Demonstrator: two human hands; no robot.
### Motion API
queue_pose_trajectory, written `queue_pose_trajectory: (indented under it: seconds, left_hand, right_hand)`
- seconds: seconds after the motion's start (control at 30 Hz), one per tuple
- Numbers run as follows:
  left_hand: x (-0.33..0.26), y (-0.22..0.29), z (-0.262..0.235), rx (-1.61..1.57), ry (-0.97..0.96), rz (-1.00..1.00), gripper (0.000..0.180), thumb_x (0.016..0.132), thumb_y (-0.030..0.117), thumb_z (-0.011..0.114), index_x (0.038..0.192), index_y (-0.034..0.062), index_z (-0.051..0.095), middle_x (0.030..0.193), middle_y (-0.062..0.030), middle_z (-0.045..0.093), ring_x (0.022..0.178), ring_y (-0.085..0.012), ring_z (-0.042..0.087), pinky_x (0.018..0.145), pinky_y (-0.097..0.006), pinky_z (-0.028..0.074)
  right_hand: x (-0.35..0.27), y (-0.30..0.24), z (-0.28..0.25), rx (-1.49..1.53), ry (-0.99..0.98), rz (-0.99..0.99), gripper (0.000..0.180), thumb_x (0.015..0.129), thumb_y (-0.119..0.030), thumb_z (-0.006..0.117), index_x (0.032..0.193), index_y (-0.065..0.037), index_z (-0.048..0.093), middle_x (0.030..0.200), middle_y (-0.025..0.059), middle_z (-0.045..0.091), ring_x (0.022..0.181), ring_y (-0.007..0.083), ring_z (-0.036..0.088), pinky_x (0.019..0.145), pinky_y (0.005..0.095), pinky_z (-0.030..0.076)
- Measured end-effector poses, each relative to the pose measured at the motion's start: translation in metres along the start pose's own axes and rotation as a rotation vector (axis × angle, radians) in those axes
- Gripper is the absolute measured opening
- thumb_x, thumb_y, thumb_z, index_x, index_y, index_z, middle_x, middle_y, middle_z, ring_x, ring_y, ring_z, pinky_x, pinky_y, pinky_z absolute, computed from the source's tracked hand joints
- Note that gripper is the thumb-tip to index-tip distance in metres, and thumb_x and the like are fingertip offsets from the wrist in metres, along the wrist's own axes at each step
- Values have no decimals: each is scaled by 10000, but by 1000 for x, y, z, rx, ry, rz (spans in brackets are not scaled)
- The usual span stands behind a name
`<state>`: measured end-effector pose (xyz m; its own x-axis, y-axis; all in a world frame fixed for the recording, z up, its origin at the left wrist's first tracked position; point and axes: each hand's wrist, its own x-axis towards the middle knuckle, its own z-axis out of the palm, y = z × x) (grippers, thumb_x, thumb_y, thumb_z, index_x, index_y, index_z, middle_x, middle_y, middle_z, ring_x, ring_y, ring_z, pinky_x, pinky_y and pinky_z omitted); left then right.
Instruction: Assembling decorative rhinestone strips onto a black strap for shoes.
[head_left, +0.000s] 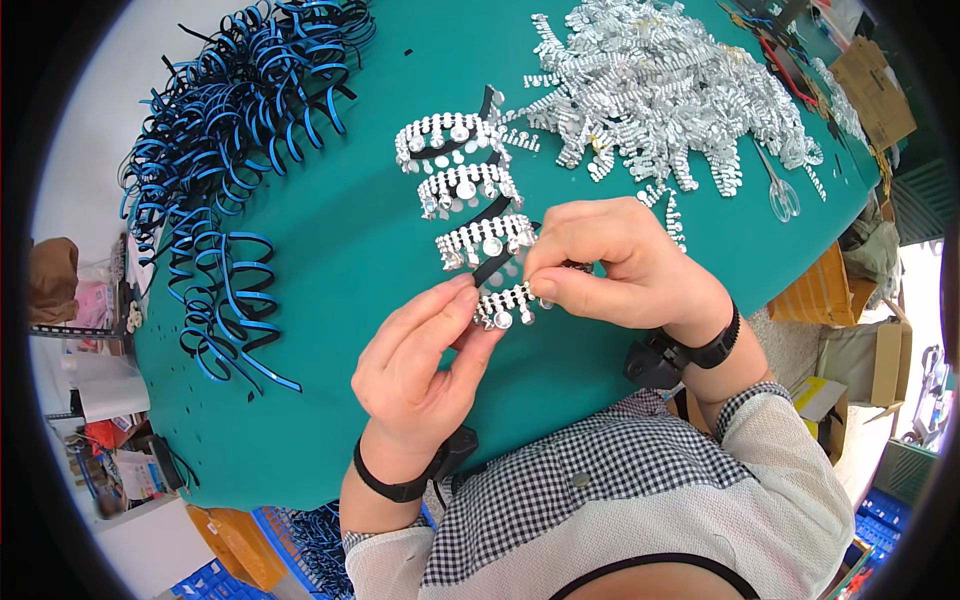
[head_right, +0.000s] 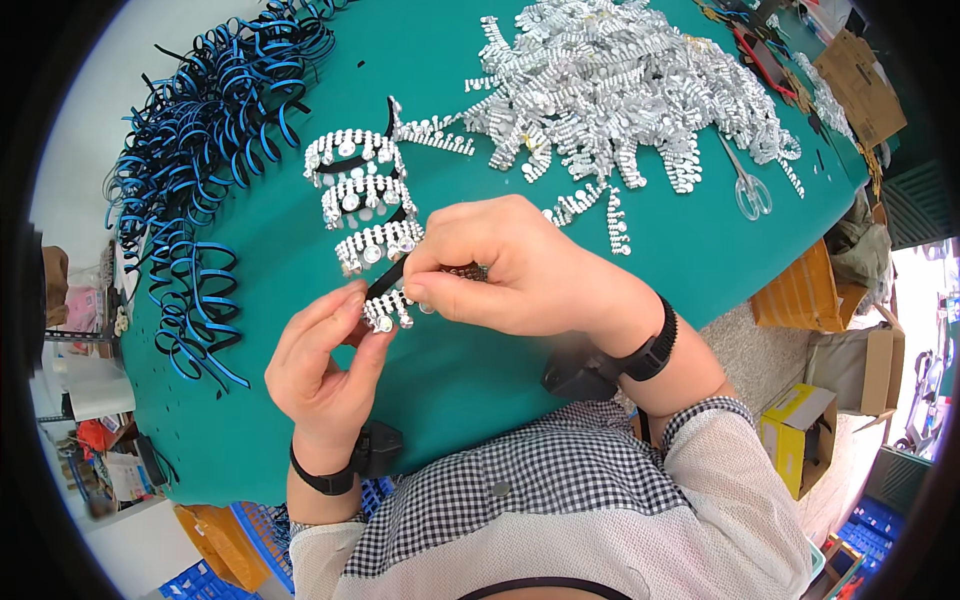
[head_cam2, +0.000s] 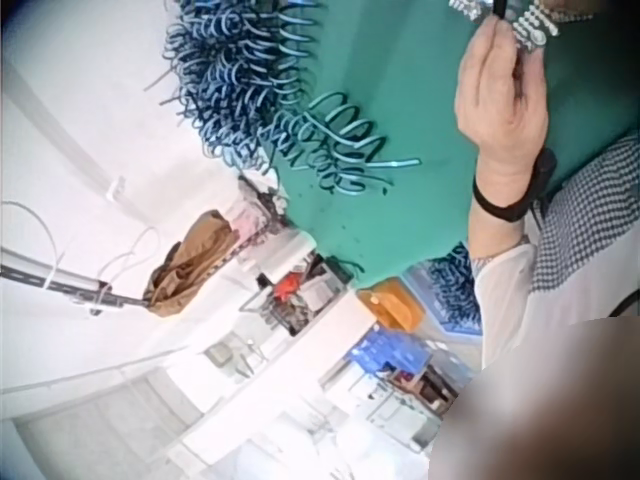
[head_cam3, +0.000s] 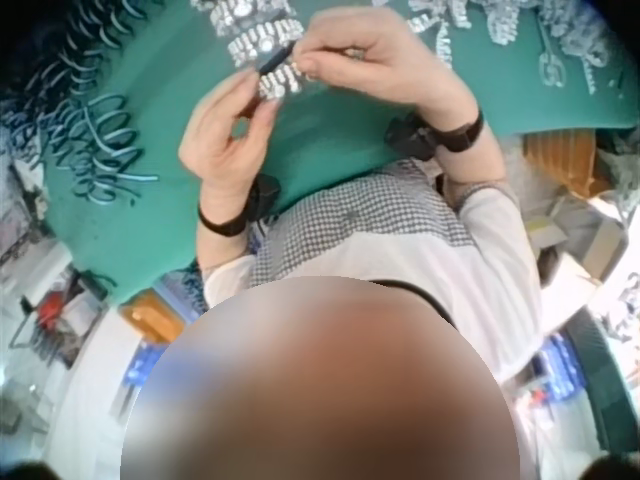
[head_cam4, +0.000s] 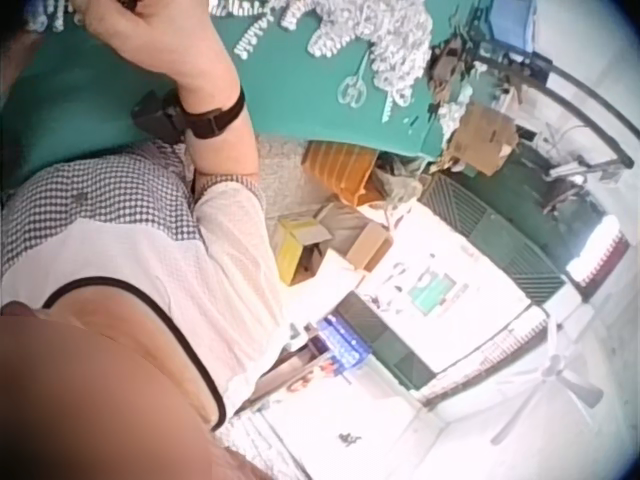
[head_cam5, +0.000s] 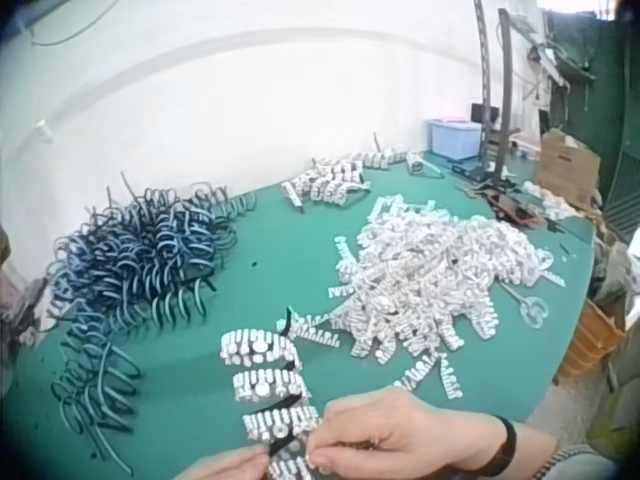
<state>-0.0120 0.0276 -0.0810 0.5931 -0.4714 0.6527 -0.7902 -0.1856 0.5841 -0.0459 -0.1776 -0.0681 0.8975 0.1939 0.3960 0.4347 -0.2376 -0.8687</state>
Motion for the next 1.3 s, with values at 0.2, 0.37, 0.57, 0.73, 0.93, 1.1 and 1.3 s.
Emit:
queue_pose_trajectory:
  seconds: [0.2,0.37,0.57,0.73,0.93,1.1,1.3]
  left_hand:
    - [1,-2,-3,-33,-54,-33,336,635,-23,740,950,-16,621,991,-167,627,737,-156,645,502,-206,519]
    - [7,18,-14,-85,-201,-228,448,640,-24,734,1061,-29,583,1049,-180,604,707,-151,640,489,-197,512]
    - [2,20,-9,-117,-169,-184,465,675,-25,703,1115,-45,554,1022,-175,604,663,-131,617,441,-199,452]
    - [-1,13,-10,-239,-212,-427,323,753,10,655,1058,-60,572,835,-80,589,578,-84,557,466,-197,452]
    - [4,15,-16,-541,-156,-727,219,792,26,635,1008,-16,630,757,-51,563,564,-74,560,480,-190,453]
    - [3,6,-22,-413,-85,-603,169,796,22,634,960,-13,654,734,-49,554,566,-74,558,500,-186,464]
    - [2,1,-27,-298,46,-545,178,757,14,680,928,-29,661,725,-50,550,569,-81,556,495,-177,438]
  right_hand:
    - [1,0,3,-3,24,3,71,768,-78,610,777,-12,635,627,65,541,546,145,516,488,268,399]
    - [2,-5,-1,-43,-32,11,67,757,-82,615,769,-17,629,644,79,543,547,187,529,489,295,412]
    - [8,-12,15,-356,-41,-237,81,706,-81,626,737,-20,584,647,84,513,573,239,542,491,329,442]
    - [11,-11,26,-461,-33,-261,73,700,-83,630,729,-32,588,654,68,523,563,238,544,482,325,446]
    - [7,-16,24,-263,35,-14,121,721,-108,676,825,-50,650,665,56,590,558,165,576,487,275,454]
    - [0,-37,5,97,179,411,217,743,-131,700,905,-7,627,717,43,609,577,66,550,486,228,422]
    - [0,-16,-18,-24,-174,384,176,731,-136,699,833,-5,643,692,38,602,571,77,514,511,216,399]
